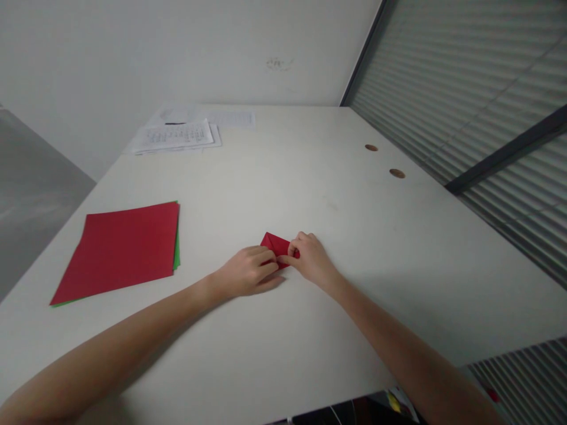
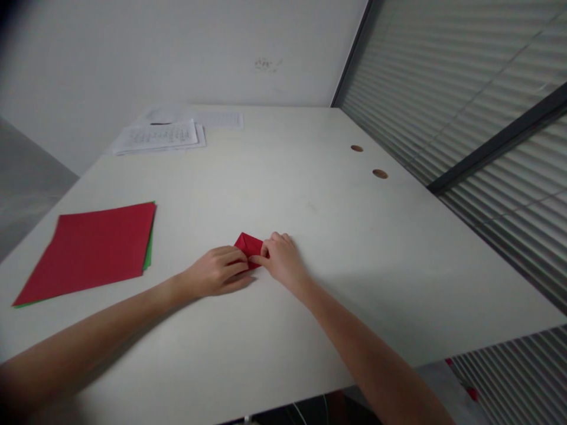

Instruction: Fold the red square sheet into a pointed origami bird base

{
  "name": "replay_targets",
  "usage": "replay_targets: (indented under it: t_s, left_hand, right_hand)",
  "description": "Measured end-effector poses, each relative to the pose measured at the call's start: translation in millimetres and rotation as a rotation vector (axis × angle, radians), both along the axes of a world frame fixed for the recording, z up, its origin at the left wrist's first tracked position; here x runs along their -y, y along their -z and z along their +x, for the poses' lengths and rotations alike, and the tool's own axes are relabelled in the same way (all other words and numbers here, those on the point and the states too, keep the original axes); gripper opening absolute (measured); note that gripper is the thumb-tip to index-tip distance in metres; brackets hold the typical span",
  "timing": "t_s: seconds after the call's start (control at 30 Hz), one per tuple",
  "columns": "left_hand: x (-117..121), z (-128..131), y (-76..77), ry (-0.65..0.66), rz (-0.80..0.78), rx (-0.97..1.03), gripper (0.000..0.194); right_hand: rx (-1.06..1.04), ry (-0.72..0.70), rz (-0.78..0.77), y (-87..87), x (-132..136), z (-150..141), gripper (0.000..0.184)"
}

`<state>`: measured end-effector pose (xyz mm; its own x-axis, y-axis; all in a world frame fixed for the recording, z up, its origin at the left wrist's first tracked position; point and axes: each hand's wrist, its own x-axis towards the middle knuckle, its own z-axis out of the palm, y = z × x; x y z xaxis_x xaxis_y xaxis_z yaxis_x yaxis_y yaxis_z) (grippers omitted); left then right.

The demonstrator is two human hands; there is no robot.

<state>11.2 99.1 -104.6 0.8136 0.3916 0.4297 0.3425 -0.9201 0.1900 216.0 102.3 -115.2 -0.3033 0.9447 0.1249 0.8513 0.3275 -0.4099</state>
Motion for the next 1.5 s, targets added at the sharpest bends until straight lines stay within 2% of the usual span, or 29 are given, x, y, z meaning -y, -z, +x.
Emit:
replay_targets:
  t_s: [0.1, 0.17, 0.3, 0.43, 0.57, 0.73, 0.87, 1.07, 1.2, 1.37, 1.5]
  left_hand:
    - [12.1, 6.0, -1.0, -0.113, 0.031, -0.055, 0.027]
    - [17.4, 9.1, -1.7, -0.145, 0.048, -0.083, 0.025]
    - [20.8, 11.1, -4.5, -0.139, 0.035, -0.132, 0.026]
    - [21.4, 10.9, -5.4, -0.132, -0.014, -0.116, 0.030]
    - [22.5, 10.0, 0.6, -0.120, -0.061, -0.078, 0.038]
    - [24.1, 10.2, 7.7, -0.116, -0.027, -0.125, 0.043]
    - [24.5, 11.2, 7.3, -0.100, -0.026, -0.129, 0.045]
    - [22.8, 6.3, 4.6, -0.075, -0.031, -0.132, 0.046]
    - [20.9, 3.3, 4.7, -0.057, -0.019, -0.121, 0.046]
    - [21.0, 4.3, 5.8, -0.070, 0.004, -0.116, 0.046]
    - [18.9, 4.5, 5.4, -0.069, -0.023, -0.108, 0.043]
  right_hand:
    - [-0.016, -0.002, -0.007, 0.0, 0.0, -1.1, 0.033]
    - [-0.055, 0.003, -0.014, -1.8, -0.1, -0.3, 0.034]
    - [-0.154, 0.002, -0.077, -10.5, 0.9, 9.5, 0.033]
    - [-0.133, 0.024, -0.114, -17.0, 5.5, 19.6, 0.021]
    - [-0.051, 0.084, -0.116, -14.5, 9.7, 18.8, 0.024]
    - [0.023, 0.150, -0.138, -10.9, 8.2, 19.0, 0.027]
    - [0.039, 0.134, -0.155, -12.2, 6.5, 21.6, 0.022]
    - [0.121, 0.154, -0.114, -15.5, 7.9, 19.9, 0.024]
    - [0.097, 0.110, -0.102, -15.3, 9.6, 20.2, 0.024]
    - [0.006, 0.136, -0.152, -17.0, 10.8, 16.9, 0.026]
    - [0.036, 0.139, -0.159, -17.4, 7.3, 13.4, 0.029]
